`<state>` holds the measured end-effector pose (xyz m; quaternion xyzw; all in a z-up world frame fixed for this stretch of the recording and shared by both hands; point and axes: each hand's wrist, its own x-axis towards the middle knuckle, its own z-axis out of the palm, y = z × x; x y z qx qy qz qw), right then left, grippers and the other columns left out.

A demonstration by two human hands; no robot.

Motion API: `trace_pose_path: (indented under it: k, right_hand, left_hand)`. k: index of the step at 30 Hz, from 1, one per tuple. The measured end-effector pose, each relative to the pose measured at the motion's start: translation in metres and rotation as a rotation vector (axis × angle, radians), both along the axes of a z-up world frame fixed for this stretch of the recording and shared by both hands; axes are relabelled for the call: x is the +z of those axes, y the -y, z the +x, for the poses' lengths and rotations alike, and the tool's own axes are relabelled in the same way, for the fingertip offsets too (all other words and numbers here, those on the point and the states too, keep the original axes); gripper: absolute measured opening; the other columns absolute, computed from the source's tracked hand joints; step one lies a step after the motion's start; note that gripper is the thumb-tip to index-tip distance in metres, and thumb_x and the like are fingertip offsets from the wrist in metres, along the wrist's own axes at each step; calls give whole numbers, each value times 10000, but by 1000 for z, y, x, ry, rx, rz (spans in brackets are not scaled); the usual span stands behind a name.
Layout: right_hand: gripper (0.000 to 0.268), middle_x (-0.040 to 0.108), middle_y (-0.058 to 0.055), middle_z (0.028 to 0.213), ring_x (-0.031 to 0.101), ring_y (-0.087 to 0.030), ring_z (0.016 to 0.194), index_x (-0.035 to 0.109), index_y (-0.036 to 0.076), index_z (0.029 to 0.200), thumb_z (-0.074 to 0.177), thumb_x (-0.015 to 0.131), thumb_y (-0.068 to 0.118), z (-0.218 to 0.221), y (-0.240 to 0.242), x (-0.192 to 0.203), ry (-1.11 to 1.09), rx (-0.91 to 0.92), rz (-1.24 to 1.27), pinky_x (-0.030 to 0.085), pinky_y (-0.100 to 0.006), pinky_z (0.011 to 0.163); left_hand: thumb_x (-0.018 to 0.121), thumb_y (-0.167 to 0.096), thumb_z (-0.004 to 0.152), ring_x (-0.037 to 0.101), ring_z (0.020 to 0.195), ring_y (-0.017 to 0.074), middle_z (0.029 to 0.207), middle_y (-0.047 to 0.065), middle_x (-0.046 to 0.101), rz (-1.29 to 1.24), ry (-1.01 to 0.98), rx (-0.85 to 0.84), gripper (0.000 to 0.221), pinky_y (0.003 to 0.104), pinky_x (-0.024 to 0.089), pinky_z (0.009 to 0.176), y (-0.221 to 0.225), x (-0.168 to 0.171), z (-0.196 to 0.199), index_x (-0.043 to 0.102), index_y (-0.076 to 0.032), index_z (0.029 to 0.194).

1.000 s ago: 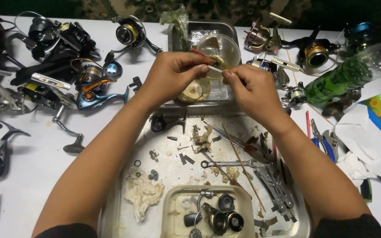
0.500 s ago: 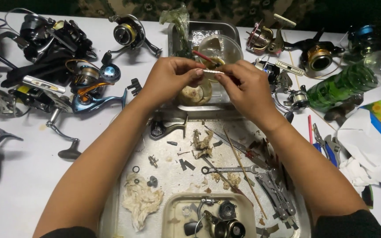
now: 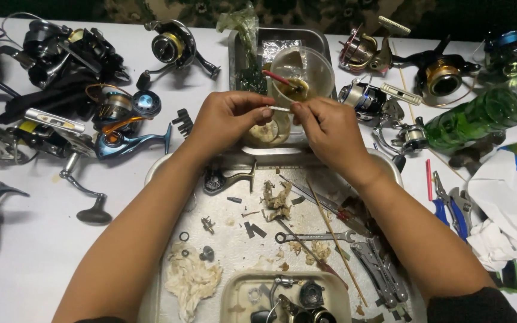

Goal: Assembling and cleaning the internal components of a fishing reel body on a metal tray.

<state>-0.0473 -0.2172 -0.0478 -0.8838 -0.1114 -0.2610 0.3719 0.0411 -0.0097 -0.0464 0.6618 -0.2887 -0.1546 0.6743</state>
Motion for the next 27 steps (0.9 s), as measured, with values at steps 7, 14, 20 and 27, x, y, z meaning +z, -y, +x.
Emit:
trace_pose_path:
  k: [7, 14, 20, 27]
  right_hand:
    - [154, 628, -115, 795, 637, -277, 708, 706, 48, 1097, 967, 770, 101, -4, -5, 12, 28, 54, 5, 521, -383, 660]
    - [236, 573, -118, 640, 604, -339, 597, 700, 49, 873, 1082, 626, 129, -2, 3, -11, 36, 36, -54, 489, -374, 588]
    - [90, 604, -126, 768, 641, -345, 708, 722, 45, 1060, 1044, 695, 129, -1, 0, -7, 137, 60, -115, 514, -400, 659]
    - [115, 617, -109, 754, 660, -327, 722, 737, 58, 1004, 1054, 703, 156, -7, -3, 2, 148, 53, -111, 522, -378, 671]
  left_hand:
    - [792, -73, 897, 756, 766, 184, 850, 189, 778, -26, 35, 29, 226, 298, 651, 729, 2, -5, -2, 753, 15, 1101]
    - [821, -82, 872, 733, 773, 113, 862, 129, 789, -14, 100, 11, 231, 254, 628, 736, 3, -2, -1, 776, -47, 1096]
    - [812, -96, 885, 743, 763, 113, 841, 112, 788, -9, 127, 16, 222, 246, 630, 715, 0, -3, -1, 775, -63, 1101]
    - [794, -98, 897, 762, 770, 145, 858, 146, 790, -22, 53, 4, 213, 257, 644, 714, 1, -8, -3, 771, -48, 1103]
